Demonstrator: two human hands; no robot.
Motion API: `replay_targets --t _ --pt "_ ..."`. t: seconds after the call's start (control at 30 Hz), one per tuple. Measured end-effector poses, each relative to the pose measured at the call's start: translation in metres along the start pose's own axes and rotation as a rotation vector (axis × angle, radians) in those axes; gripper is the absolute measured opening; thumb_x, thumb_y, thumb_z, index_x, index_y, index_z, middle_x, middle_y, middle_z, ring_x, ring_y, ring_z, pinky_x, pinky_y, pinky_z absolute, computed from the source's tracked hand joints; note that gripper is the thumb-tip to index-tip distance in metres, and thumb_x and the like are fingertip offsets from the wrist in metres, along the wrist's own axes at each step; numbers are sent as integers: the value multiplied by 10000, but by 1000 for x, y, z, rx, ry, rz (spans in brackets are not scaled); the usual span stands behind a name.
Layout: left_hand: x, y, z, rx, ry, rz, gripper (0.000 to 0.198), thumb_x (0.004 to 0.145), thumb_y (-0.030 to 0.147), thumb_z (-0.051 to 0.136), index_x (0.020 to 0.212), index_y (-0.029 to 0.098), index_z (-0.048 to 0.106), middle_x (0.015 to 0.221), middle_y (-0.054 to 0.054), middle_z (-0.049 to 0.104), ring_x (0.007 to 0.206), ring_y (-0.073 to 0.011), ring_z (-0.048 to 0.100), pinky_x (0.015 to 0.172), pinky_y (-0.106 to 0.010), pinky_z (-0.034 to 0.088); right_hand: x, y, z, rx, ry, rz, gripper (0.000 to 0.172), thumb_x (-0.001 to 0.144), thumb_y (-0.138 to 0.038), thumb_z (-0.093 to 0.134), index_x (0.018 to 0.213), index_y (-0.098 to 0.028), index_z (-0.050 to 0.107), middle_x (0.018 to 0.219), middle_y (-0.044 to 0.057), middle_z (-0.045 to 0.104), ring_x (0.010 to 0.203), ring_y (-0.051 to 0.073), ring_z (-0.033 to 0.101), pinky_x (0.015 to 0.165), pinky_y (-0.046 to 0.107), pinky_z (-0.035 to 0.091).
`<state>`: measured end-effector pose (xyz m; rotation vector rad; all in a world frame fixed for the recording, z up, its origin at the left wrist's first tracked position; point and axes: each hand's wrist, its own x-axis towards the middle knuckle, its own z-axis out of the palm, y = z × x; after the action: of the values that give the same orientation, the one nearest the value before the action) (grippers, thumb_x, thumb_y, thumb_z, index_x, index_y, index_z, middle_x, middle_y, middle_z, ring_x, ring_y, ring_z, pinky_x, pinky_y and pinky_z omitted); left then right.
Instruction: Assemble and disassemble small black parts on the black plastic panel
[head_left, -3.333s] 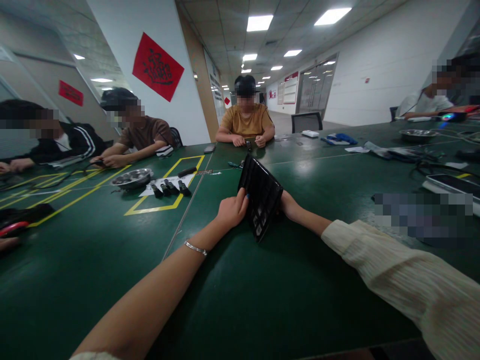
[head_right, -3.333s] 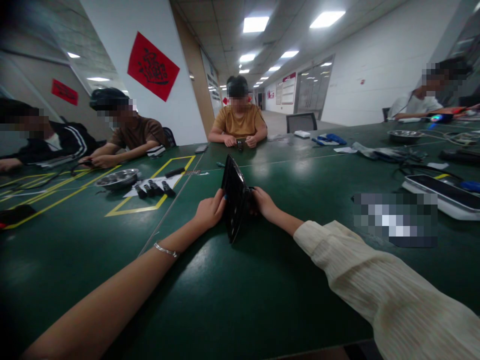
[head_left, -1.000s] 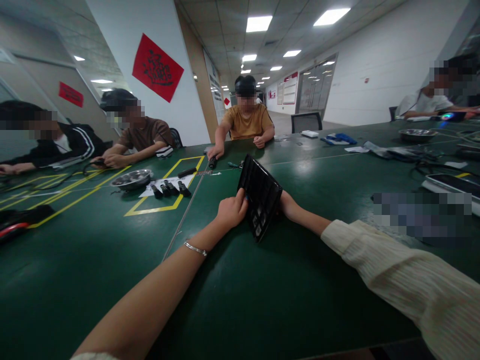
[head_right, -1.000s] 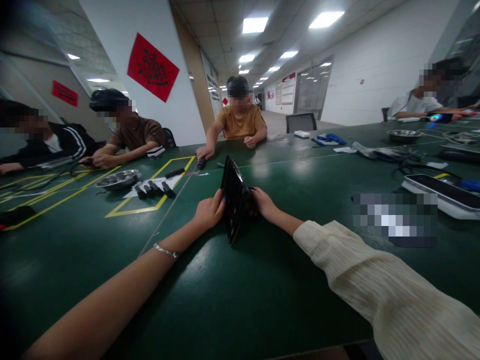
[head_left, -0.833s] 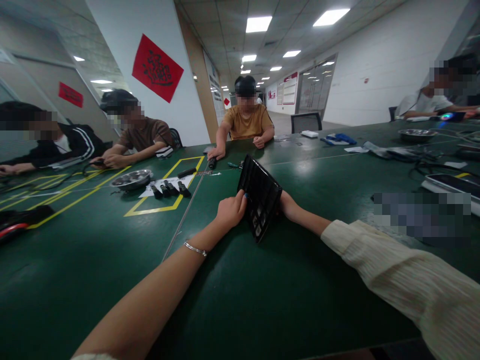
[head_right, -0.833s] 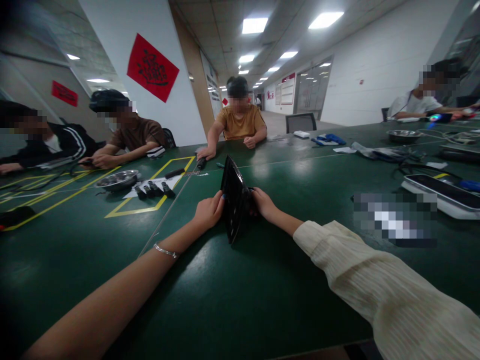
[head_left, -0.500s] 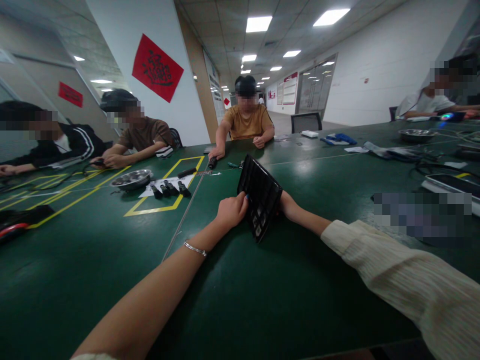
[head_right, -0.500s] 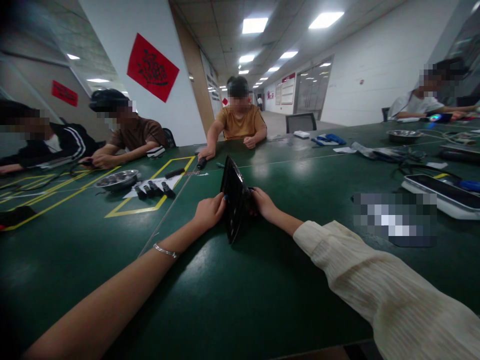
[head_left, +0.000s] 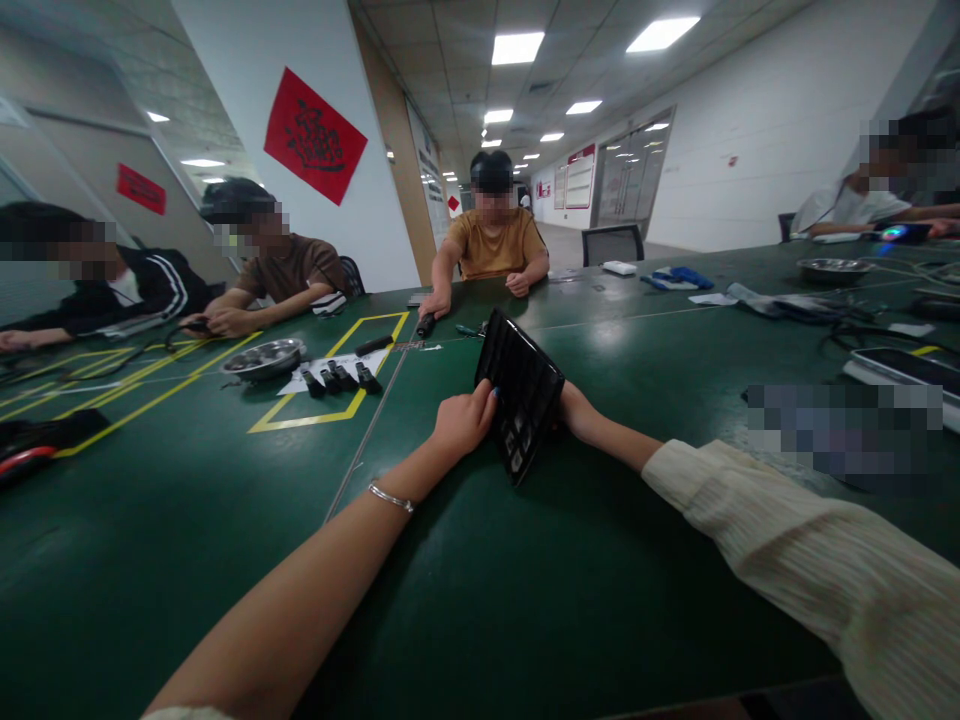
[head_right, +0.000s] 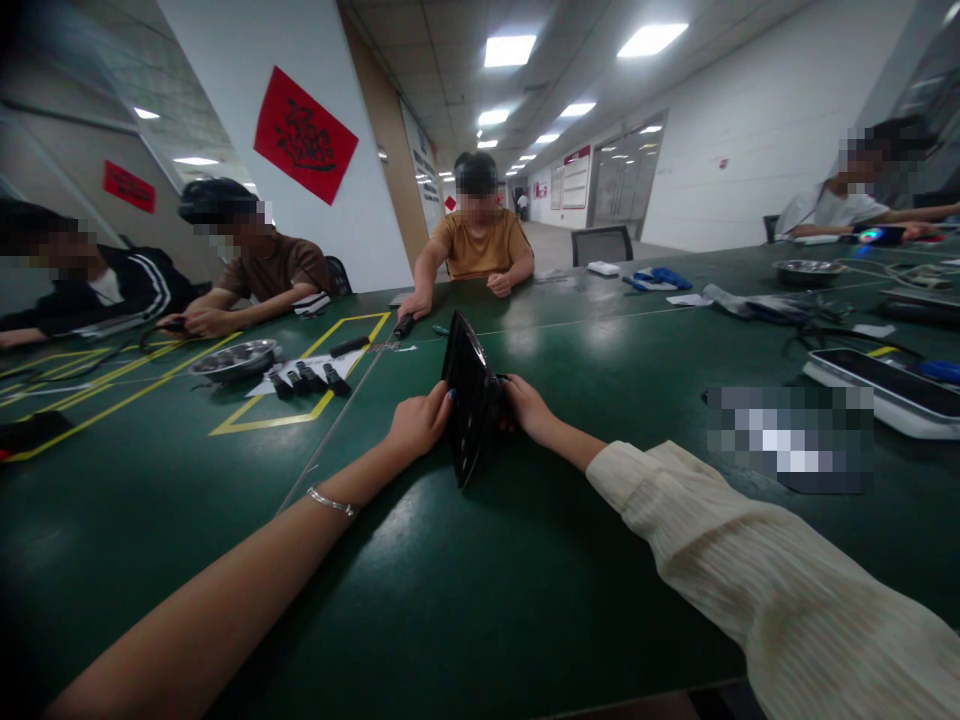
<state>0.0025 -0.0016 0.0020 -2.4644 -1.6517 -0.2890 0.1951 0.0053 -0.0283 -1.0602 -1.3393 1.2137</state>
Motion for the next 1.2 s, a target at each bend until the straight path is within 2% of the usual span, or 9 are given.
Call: replay_targets --t 0.3,0.53,0.73,1.2 --pt "-2 1 -1 0 9 13 395 923 387 180 1100 145 438 801 -92 667 744 -200 639 627 -267 399 4 7 -1 8 -8 -16 226 824 -367 397 913 -179 485 532 -24 519 360 104 433 329 217 326" --pt "-2 1 -1 -14 11 -4 450 930 400 131 1138 143 437 782 -87 663 746 -196 641 621 -259 395 10 15 -2 6 -9 2 225 817 -339 393 933 -175 495 522 -27 513 346 103 428 320 216 324" --pt "0 1 -1 -24 -6 -20 439 928 414 140 1119 165 447 778 -78 664 744 -189 638 627 -254 404 6 11 -4 15 -12 -9 244 818 -365 403 945 -180 500 524 -30 511 355 108 437 330 219 331" --pt "-1 0 2 -38 34 2 414 919 398 180 1107 136 440 771 -90 662 720 -199 637 616 -266 406 1 4 -1 14 -14 -14 251 826 -392 400 921 -177 488 515 -32 503 362 104 439 331 214 332"
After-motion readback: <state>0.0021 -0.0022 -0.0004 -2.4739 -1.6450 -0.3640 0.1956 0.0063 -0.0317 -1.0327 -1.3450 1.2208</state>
